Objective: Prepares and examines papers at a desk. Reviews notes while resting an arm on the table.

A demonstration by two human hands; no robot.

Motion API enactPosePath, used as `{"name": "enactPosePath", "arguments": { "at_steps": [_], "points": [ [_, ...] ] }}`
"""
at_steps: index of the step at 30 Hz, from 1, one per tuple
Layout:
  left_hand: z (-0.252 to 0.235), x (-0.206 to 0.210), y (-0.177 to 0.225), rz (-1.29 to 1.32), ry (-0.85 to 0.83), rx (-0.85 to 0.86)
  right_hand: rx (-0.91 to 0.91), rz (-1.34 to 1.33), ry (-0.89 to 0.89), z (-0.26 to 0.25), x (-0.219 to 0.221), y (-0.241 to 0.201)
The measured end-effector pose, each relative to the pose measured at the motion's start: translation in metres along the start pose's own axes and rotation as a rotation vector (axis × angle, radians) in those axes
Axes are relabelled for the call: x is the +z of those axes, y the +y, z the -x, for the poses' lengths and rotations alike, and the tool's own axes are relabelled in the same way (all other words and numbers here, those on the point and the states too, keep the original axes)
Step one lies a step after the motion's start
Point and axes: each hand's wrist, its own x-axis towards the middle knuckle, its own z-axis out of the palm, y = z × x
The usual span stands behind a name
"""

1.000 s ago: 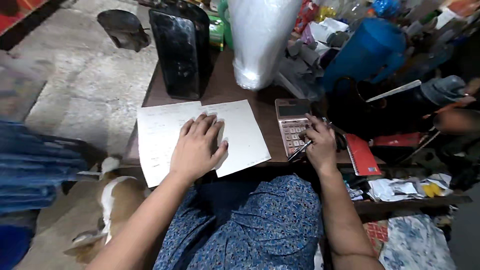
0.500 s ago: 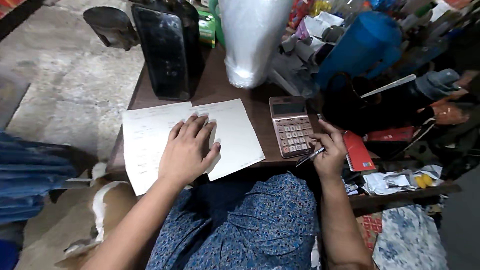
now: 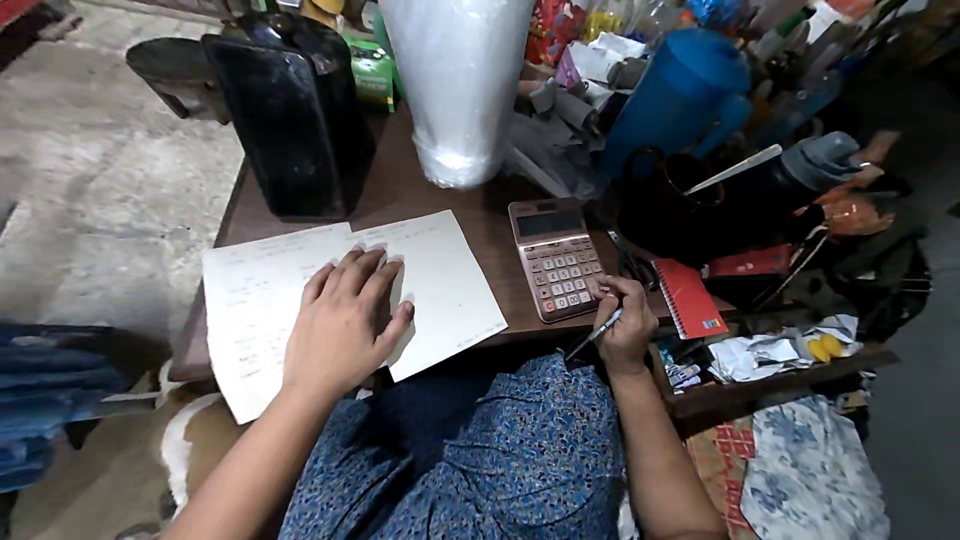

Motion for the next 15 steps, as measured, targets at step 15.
{"name": "enactPosePath", "arguments": {
  "at_steps": [15],
  "points": [
    [0.0004, -0.0012, 0.0022, 0.002, 0.005, 0.001, 0.056, -0.039, 0.011, 0.0061, -0.0018, -0.0068]
  ]
}}
